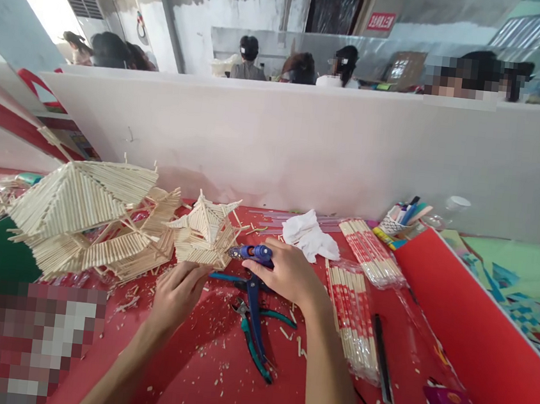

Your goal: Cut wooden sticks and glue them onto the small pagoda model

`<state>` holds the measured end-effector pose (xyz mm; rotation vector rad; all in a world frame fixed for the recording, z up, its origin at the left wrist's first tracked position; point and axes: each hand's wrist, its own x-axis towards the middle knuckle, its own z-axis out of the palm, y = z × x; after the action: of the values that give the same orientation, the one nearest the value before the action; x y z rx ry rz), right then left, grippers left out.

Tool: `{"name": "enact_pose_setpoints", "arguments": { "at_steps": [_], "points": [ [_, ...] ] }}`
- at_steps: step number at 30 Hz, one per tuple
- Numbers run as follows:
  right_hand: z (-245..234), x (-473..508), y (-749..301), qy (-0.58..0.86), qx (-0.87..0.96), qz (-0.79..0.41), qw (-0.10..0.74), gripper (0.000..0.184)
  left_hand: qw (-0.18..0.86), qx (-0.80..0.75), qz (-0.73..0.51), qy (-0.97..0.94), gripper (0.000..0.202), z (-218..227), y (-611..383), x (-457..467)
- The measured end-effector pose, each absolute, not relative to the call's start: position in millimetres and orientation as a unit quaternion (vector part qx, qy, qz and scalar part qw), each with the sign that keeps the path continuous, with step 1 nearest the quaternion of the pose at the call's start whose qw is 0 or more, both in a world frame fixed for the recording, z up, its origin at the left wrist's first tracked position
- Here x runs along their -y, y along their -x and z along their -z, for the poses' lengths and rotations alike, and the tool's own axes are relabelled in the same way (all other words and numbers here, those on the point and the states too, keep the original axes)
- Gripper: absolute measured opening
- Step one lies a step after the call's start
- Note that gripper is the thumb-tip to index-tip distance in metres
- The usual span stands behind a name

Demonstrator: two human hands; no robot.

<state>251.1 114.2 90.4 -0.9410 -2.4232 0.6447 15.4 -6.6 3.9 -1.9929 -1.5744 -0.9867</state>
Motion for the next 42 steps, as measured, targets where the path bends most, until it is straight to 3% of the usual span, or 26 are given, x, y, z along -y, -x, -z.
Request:
{"name": "enact_pose_setpoints", "arguments": {
  "at_steps": [16, 26, 35, 42],
  "points": [
    [-92.3, -119.4, -262.5, 0.328, 0.883, -0.222, 0.252, 0.034, 0.264, 0.606, 0.242, 0.71, 0.026, -20.2, -21.4, 2.1],
    [-95.0, -119.4, -264.5, 0.326, 0.882, -0.222, 0.257, 0.032, 0.276, 0.627, 0.249, 0.684, 0.014, -24.9, -24.1, 3.8],
    [-95.7, -119.3, -262.9, 0.326, 0.883, -0.225, 0.252, 0.034, 0.258, 0.625, 0.223, 0.702, 0.031, -21.1, -20.0, 3.6],
    [-95.6, -120.0, -265.1, 0.333, 0.882, -0.222, 0.249, 0.034, 0.265, 0.611, 0.212, 0.715, 0.028, -22.5, -20.7, 2.2]
  ]
}}
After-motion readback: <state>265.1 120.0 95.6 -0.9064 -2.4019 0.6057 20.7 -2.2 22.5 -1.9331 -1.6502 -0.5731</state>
